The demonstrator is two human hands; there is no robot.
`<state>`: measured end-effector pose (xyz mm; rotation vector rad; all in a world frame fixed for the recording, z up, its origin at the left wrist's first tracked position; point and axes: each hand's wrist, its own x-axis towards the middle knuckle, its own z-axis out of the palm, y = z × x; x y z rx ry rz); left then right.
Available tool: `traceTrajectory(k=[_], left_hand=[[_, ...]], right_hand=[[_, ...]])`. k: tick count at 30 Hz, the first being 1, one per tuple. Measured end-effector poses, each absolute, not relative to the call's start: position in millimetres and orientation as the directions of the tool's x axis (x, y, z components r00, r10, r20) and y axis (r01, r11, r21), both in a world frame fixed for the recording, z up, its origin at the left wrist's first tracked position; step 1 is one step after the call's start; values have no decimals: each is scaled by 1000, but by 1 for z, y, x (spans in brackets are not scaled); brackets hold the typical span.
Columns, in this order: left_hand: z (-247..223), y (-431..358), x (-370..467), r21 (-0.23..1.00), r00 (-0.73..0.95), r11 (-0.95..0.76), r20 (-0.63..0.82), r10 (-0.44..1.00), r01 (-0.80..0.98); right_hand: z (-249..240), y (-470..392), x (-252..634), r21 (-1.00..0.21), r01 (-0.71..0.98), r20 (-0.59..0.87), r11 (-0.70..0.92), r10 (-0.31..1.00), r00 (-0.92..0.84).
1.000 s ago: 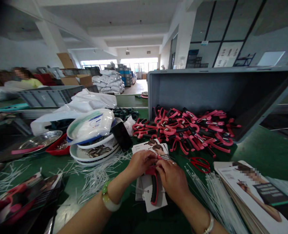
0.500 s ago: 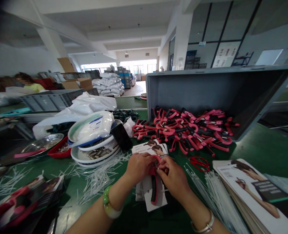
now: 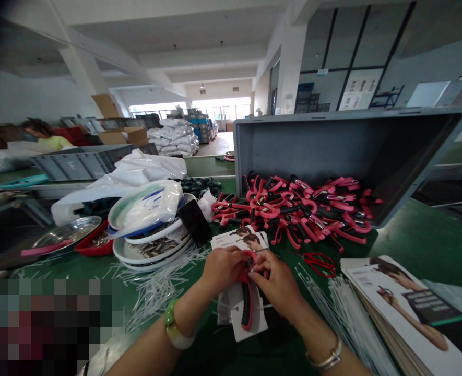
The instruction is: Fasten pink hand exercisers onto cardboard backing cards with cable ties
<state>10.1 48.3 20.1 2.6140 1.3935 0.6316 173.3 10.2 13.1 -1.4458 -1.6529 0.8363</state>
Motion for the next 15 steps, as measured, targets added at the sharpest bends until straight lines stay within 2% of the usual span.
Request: traceTrajectory(k=[15], left_hand=[[20, 49, 12, 271, 493, -574, 313, 812, 773]], right_hand=[[13, 9, 174, -847, 504, 161, 170, 985, -62]])
